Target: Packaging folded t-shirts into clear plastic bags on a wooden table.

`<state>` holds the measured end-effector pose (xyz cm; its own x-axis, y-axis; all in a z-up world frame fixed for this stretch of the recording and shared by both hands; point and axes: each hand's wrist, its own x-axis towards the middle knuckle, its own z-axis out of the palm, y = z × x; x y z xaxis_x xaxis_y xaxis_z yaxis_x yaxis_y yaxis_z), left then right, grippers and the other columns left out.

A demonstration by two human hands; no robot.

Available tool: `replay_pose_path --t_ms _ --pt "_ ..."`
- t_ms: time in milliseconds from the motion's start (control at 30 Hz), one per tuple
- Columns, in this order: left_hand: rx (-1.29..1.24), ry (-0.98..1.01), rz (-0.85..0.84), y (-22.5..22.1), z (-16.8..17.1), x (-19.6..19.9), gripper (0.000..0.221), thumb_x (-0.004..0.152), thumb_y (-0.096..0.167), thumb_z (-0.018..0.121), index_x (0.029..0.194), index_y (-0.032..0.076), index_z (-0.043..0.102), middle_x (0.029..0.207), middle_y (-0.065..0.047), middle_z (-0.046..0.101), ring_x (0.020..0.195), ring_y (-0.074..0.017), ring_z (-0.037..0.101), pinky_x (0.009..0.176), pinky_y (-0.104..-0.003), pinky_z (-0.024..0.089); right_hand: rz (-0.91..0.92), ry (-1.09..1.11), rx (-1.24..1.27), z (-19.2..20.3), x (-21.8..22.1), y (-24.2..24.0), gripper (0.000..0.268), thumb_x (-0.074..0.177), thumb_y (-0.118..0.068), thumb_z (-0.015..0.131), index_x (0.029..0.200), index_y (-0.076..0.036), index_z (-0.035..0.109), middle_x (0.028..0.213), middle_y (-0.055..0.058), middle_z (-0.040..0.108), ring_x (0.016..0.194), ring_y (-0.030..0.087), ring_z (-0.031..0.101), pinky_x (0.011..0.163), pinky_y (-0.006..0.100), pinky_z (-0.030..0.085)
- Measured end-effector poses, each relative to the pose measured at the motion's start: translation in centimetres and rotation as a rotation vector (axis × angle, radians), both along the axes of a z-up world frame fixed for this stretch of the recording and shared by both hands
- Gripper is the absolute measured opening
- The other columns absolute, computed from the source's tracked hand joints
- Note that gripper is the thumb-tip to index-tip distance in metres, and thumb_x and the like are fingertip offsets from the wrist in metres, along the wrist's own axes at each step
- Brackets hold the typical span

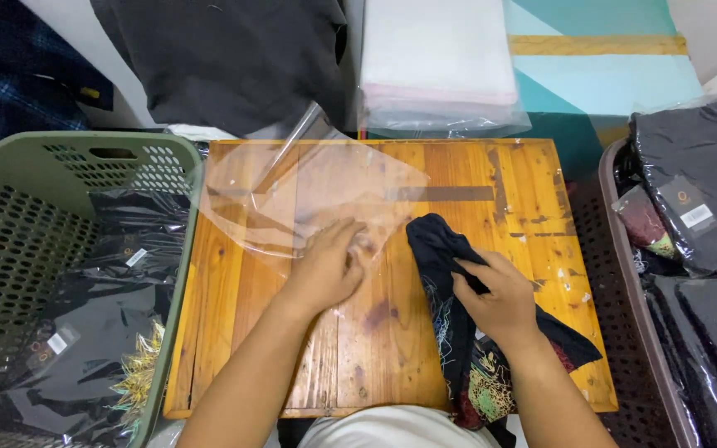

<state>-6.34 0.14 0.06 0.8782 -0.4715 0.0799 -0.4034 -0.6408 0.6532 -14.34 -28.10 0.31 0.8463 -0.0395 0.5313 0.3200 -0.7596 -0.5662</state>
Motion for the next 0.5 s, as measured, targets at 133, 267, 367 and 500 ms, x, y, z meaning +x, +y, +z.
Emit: replay_pose_path --t_ms 133,267,367,500 --pt "0.228 -0.135 0.006 -1.6 1.7 -0.8 0.062 0.082 0.044 0.070 0.134 0.012 0.062 0.139 -0.023 0.054 0.134 -0.0455 0.047 0.106 -0.064 0.035 0.004 0.009 -0.007 0.6 0.0 0.3 0.015 0.085 -0.009 0.080 0.099 -0.015 0.084 0.101 0.004 0.079 0.094 0.020 0.074 0.079 0.028 0.060" --pt "0.288 -0.079 -0.031 -2.0 0.3 -0.9 0.055 0.075 0.047 0.083 0.115 0.015 0.064 0.110 -0.008 0.054 0.110 -0.0348 0.053 0.089 -0.049 0.044 -0.026 0.037 0.043 1.1 -0.1 0.4 0.016 0.085 -0.011 0.083 0.101 -0.016 0.084 0.102 0.003 0.079 0.093 0.018 0.074 0.079 0.028 0.060" --pt "0.266 0.083 -0.131 -1.3 0.3 -1.3 0.068 0.059 0.049 0.093 0.109 0.011 0.065 0.103 -0.008 0.055 0.106 -0.0330 0.056 0.088 -0.045 0.048 -0.043 0.051 0.046 0.8 -0.2 0.3 0.015 0.085 -0.014 0.084 0.100 -0.016 0.084 0.102 0.002 0.079 0.093 0.017 0.074 0.079 0.026 0.060" --pt "0.250 0.156 -0.193 -0.4 2.6 -1.7 0.068 0.057 0.031 0.096 0.113 0.005 0.069 0.106 -0.015 0.062 0.107 -0.0360 0.060 0.091 -0.047 0.052 -0.019 0.013 0.097 1.2 0.0 0.2 0.013 0.087 -0.009 0.081 0.099 -0.013 0.084 0.101 0.007 0.079 0.091 0.019 0.074 0.076 0.028 0.060"
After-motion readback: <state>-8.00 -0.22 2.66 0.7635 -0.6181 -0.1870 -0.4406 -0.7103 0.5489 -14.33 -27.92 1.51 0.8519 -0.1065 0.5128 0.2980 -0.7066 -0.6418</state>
